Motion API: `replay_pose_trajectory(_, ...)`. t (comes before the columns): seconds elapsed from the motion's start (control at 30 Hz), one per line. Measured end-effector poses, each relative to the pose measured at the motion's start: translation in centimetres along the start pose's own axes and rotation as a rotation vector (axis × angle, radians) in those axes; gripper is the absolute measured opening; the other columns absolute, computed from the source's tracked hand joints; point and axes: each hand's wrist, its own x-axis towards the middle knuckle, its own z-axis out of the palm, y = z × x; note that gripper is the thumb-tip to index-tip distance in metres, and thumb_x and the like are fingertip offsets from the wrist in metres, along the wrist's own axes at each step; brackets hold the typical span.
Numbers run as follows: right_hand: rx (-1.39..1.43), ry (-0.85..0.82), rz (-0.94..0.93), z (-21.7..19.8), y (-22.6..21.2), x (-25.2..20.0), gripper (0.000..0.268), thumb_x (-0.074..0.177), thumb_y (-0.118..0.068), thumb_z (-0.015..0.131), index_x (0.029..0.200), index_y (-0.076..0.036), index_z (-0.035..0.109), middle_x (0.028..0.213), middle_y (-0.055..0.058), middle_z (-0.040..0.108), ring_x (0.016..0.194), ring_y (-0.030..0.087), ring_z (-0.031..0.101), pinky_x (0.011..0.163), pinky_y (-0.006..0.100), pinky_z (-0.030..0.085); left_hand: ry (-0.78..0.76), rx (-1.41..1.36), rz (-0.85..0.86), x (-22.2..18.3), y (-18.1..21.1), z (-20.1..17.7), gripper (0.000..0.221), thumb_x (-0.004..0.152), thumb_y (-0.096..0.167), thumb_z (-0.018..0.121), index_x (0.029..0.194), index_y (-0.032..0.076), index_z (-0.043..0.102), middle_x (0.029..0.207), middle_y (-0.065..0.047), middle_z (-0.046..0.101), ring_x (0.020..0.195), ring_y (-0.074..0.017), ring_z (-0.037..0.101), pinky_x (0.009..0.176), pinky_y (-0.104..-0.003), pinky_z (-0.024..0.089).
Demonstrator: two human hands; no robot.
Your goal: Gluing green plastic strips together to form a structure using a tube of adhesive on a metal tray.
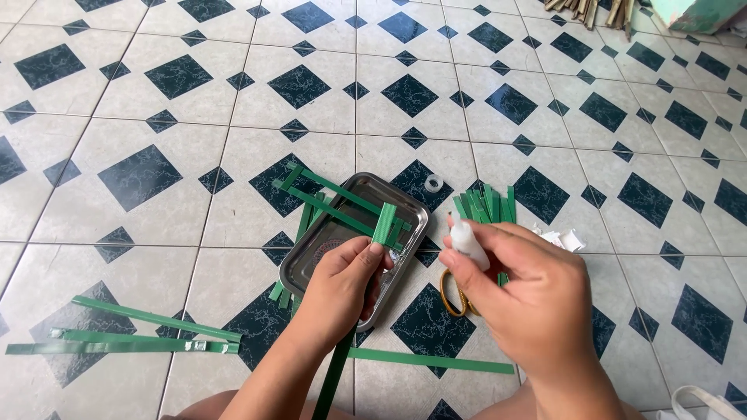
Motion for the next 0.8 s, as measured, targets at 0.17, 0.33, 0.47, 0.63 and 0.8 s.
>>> replay_pose_trajectory(0.17, 0.049, 0.021, -0.07, -0.5, -0.8, 0.4, 0.023, 0.071, -0.004, 0.069, 0.092, 0.002, 0.063, 0.086, 0.011, 0.066, 0.07, 0.014, 0.063, 0.065, 0.023, 0.052, -0.008, 0.018, -0.03, 0.6, -0.2, 0.0, 0.031, 0.091, 0.025, 0.041, 0.074, 0.005, 0.056, 0.046, -0.007, 0.042, 0.035, -0.0139, 0.037, 0.035, -0.023, 0.032)
replay_pose_trajectory(0.33, 0.126, 0.012, -0.069, -1.0, -0.3, 0.4, 0.022, 0.071, -0.003, 0.065, 0.093, 0.003, 0.062, 0.085, 0.013, 0.065, 0.064, 0.013, 0.062, 0.059, 0.02, 0.054, -0.007, -0.009, -0.029, 1.4, -0.8, 0.3, 0.031, 0.091, 0.024, 0.043, 0.073, 0.003, 0.057, 0.047, -0.006, 0.04, 0.037, -0.013, 0.036, 0.034, -0.023, 0.031)
replay_pose_trajectory(0.47, 0.154, 0.019, -0.107, -1.4, 0.0, 0.4, 0.024, 0.071, -0.002, 0.065, 0.094, 0.003, 0.06, 0.088, 0.015, 0.065, 0.071, 0.018, 0.066, 0.065, 0.023, 0.058, -0.019, 0.027, -0.039, 1.5, -0.9, 0.8, 0.031, 0.091, 0.026, 0.042, 0.074, 0.004, 0.056, 0.046, -0.007, 0.042, 0.034, -0.0146, 0.037, 0.034, -0.023, 0.031)
replay_pose_trajectory(0.63, 0.137, 0.086, -0.1, -1.5, -0.2, 0.5, 0.026, 0.066, -0.003, 0.071, 0.09, 0.003, 0.061, 0.088, 0.016, 0.066, 0.071, 0.02, 0.065, 0.065, 0.026, 0.056, -0.02, 0.065, -0.047, 1.6, -1.1, 0.9, 0.032, 0.09, 0.029, 0.043, 0.074, 0.005, 0.057, 0.046, -0.007, 0.043, 0.034, -0.0145, 0.038, 0.035, -0.023, 0.031)
replay_pose_trajectory(0.8, 0.25, -0.057, -0.114, -1.6, 0.9, 0.4, 0.028, 0.067, -0.008, 0.069, 0.092, 0.001, 0.06, 0.084, 0.011, 0.069, 0.068, 0.014, 0.068, 0.063, 0.021, 0.059, -0.019, 0.04, -0.05, 1.6, -1.2, 0.8, 0.032, 0.091, 0.028, 0.042, 0.075, 0.004, 0.057, 0.047, -0.007, 0.043, 0.035, -0.0145, 0.038, 0.034, -0.023, 0.031)
